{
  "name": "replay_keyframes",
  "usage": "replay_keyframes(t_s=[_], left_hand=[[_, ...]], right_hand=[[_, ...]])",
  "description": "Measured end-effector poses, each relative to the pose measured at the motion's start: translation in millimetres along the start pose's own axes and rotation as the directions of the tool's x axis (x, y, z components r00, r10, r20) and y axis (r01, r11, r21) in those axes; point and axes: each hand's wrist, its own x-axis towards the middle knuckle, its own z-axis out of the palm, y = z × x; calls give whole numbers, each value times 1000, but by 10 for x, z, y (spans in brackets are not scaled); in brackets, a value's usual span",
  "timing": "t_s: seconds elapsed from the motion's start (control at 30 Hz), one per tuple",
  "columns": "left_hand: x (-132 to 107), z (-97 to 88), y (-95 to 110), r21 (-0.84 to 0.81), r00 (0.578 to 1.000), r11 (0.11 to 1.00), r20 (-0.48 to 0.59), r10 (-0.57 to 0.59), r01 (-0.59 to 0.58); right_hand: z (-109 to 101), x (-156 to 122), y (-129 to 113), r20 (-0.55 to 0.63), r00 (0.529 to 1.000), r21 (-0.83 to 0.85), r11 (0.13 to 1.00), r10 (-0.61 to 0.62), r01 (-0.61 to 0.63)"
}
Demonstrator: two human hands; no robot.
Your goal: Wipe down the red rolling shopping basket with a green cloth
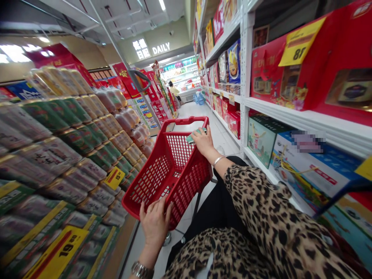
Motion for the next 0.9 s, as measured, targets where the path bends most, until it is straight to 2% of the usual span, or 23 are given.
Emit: replay_keyframes(t_s=[0.07,0.17,0.27,0.33,0.43,0.57,0.77,0.83,0.9], left_hand=[[5,2,13,2,1000,1000,-18,-7,7],[17,4,24,-5,1000,1000,-29,-9,9],[27,7,30,-23,1000,1000,-10,-8,8],[28,4,42,-42,1000,999,7,-19,19],[15,-28,50,-77,999,996,29,-32,34],[-31,-123,-100,-120,998,992,58,39,-31],[-81,-207,-529,-86,980,994,182,84,-69],[-60,-184,-532,-30,979,998,195,60,-55],[-2,-139,-448,53,982,998,186,29,-40]], right_hand=[[-1,5,-31,10,998,-22,998,66,-66],[0,-202,-340,58,993,-46,994,99,-96],[-1,-588,-825,78,996,-16,999,33,-31],[-21,-869,-1120,24,999,40,998,-39,38],[-74,-1187,-1368,-53,992,107,987,-112,117],[-95,-1260,-1304,-57,991,120,985,-121,127],[14,-835,-939,31,999,92,995,23,-26],[52,-668,-843,65,995,98,992,75,-81],[87,-552,-789,84,991,105,988,105,-113]])
